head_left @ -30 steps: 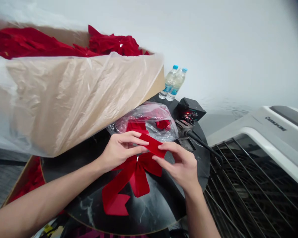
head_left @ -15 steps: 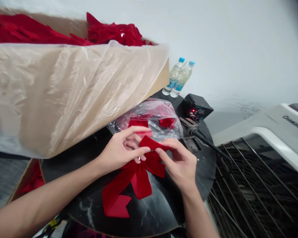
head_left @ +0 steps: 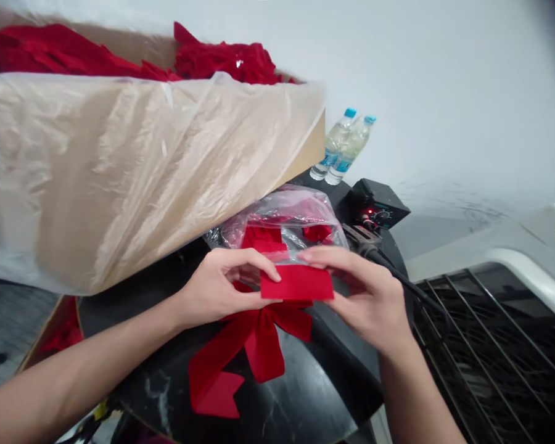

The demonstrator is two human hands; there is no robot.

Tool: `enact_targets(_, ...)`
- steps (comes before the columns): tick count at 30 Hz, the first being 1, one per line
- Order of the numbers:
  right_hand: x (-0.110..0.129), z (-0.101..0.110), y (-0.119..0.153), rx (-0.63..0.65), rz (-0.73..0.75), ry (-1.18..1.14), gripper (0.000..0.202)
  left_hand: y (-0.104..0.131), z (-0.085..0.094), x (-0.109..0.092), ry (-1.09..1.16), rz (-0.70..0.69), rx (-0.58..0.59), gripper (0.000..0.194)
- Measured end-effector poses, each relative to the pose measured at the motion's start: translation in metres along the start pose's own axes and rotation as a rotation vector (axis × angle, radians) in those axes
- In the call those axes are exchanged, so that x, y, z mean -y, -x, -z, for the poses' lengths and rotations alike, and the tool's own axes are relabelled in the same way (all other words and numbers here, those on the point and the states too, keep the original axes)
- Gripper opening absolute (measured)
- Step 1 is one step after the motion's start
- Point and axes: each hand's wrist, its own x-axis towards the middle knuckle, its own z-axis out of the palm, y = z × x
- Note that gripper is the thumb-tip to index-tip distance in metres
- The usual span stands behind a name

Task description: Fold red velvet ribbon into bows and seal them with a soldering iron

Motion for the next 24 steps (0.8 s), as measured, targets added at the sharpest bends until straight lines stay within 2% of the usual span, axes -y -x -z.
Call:
enact_targets(2,-0.005,0.004,-0.008,0.094,-0.045,-0.099,0.052,-0.002,0.002,0.0,-0.062,-0.102,-0.039,0.026)
enact_targets(4,-0.011,-0.001,-0.011,0.096,-0.012,-0.122,0.048,-0.003,0.004,0.0,-0.138,-0.186,-0.079,0.026)
enact_targets(8,-0.019,-0.018,-0.01,-0.003,0.114,-0.101,0.034,-0.005,0.007,-0.001,-0.269,-0.242,-0.093,0.021)
enact_targets(13,-0.02,-0.021,-0.004,-0.088,0.15,-0.078,0.037,-0.004,0.006,-0.005,-0.333,-0.267,-0.146,0.013)
enact_targets(19,-0.022,-0.017,-0.002,-0.09,0.072,-0.136,0.04,-0.004,0.005,-0.006,-0.263,-0.206,-0.257,0.011)
enact_targets(24,-0.023,-0.023,-0.005,-0.203,-0.005,-0.252,0.029,-0.002,0.003,-0.005,-0.159,-0.111,-0.296,0.01)
